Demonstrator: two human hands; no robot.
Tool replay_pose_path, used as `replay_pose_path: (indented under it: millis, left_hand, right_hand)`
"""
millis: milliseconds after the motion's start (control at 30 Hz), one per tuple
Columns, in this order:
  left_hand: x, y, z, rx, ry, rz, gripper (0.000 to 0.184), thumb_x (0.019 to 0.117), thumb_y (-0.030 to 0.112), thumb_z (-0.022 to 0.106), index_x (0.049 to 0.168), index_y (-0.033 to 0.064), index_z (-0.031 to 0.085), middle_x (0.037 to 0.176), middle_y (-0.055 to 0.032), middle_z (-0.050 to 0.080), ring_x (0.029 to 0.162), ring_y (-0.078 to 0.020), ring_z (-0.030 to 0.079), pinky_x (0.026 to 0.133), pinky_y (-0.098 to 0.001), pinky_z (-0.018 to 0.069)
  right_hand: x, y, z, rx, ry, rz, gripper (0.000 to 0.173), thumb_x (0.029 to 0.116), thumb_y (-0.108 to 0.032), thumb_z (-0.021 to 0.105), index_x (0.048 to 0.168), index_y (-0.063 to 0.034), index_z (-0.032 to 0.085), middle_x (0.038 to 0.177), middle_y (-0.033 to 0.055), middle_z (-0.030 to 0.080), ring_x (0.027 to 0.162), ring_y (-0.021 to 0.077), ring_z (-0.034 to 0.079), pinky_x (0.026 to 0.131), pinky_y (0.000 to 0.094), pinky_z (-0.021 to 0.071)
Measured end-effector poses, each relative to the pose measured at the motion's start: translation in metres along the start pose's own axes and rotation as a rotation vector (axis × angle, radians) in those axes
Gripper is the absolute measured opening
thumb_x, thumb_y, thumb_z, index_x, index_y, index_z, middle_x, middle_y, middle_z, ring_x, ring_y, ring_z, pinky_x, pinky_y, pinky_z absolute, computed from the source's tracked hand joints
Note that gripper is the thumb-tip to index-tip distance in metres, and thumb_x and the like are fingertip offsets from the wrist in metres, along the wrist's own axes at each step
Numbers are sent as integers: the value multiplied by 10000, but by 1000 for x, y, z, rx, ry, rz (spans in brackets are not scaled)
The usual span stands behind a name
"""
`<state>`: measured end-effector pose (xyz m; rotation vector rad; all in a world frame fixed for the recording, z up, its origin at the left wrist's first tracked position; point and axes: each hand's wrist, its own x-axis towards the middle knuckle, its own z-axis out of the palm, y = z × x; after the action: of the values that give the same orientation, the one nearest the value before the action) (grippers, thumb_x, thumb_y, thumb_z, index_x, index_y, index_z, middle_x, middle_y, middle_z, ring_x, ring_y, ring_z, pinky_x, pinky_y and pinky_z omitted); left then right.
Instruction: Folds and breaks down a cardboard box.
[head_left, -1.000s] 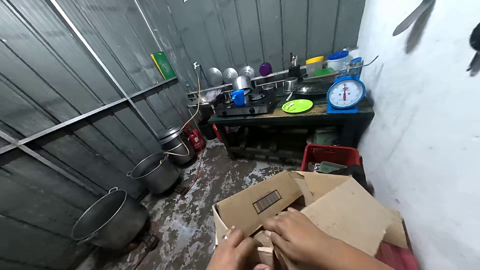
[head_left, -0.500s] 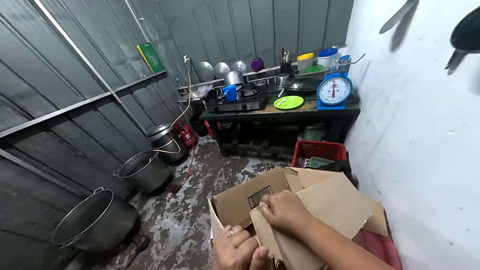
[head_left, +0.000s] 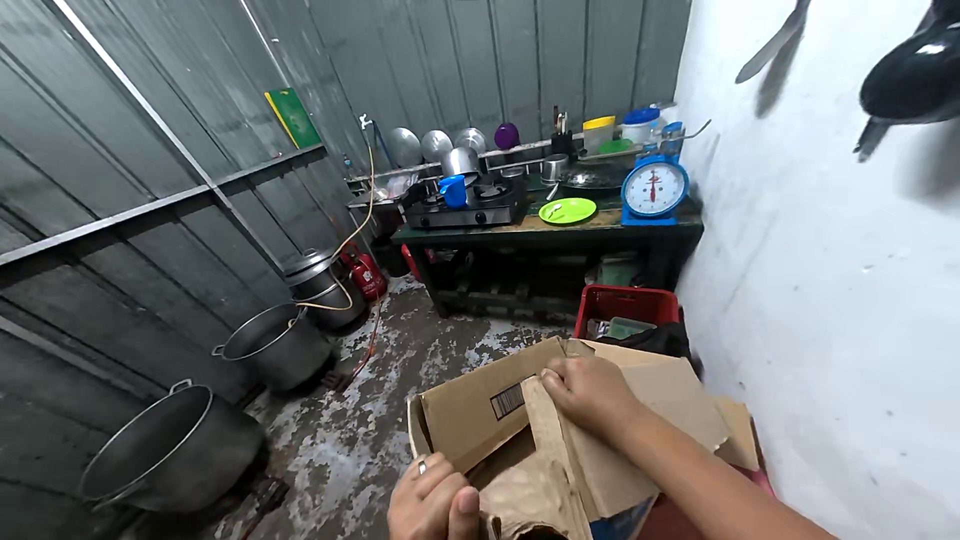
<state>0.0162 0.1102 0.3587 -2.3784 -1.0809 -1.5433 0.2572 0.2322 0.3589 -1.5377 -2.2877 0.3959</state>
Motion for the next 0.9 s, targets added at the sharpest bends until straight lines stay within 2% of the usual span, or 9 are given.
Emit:
replay_pose_path:
  millis: [133, 233, 267, 367, 467, 567, 667, 833, 900]
  left_hand:
    - [-1, -9, 1, -2, 52, -64, 545, 1112, 450, 315, 684, 159, 487, 607, 22, 473, 617, -88, 533, 602, -247, 462]
    - [-4, -17, -10, 12, 114, -143, 553, 1104, 488, 326, 704, 161, 521, 620, 33, 503, 620, -62, 556, 594, -233, 485]
    - [-5, -22, -14, 15, 143, -180, 551, 1098, 507, 329, 720, 166, 540, 629, 46, 517, 619, -41, 561, 589, -215, 488]
    - [-3, -29, -18, -13, 181, -221, 547, 1092, 521, 340, 723, 178, 554, 627, 71, 511, 598, -15, 537, 568, -192, 463]
    - [0, -29, -17, -11, 195, -251, 556, 1094, 517, 335, 717, 172, 553, 623, 69, 513, 600, -13, 541, 572, -190, 467]
    - [-3, -34, -24, 6, 247, -358, 562, 1091, 533, 332, 714, 186, 562, 624, 81, 524, 604, -16, 549, 583, -209, 478]
    - [-1, -36, -22, 28, 285, -379, 579, 1090, 540, 325, 699, 180, 554, 613, 75, 525, 601, -25, 555, 581, -221, 482]
    - [1, -43, -24, -54, 395, -390, 536, 1096, 488, 360, 671, 213, 536, 598, 105, 499, 577, -12, 527, 570, -200, 460]
    - [1, -44, -26, -78, 386, -385, 538, 1093, 508, 357, 674, 217, 527, 597, 104, 494, 574, -18, 524, 570, -211, 462]
  right_hand:
    - [-7, -5, 3, 11, 282, -187, 422, 976, -341, 430, 636, -128, 560, 553, 35, 538, 599, 221, 628, 550, 446, 475]
    - [-11, 7, -15, 120, 360, -136, 415, 992, -292, 449, 715, -67, 660, 632, 100, 625, 662, 305, 675, 596, 549, 522]
    - [-11, 15, -21, 147, 430, -125, 417, 991, -299, 425, 723, -80, 657, 637, 83, 619, 645, 283, 664, 569, 537, 514]
    - [-13, 23, -30, 198, 604, -174, 421, 986, -328, 362, 687, -162, 606, 592, -37, 542, 580, 129, 575, 520, 393, 455]
    - [-15, 23, -33, 233, 675, -268, 414, 991, -320, 363, 651, -178, 554, 578, -61, 495, 570, 90, 530, 545, 351, 434]
    - [-19, 34, -38, 307, 720, -244, 405, 1003, -300, 353, 674, -180, 555, 599, -77, 498, 569, 52, 520, 523, 302, 434]
    - [-24, 38, -40, 312, 759, -246, 380, 997, -278, 353, 678, -185, 538, 602, -91, 485, 565, 17, 502, 510, 253, 420]
    - [-37, 55, -46, 402, 814, -224, 392, 1030, -307, 343, 748, -171, 578, 660, -100, 541, 623, -35, 545, 564, 195, 469]
    - [-46, 60, -45, 443, 808, -220, 402, 1029, -322, 340, 767, -171, 605, 672, -109, 564, 643, -54, 562, 579, 173, 480]
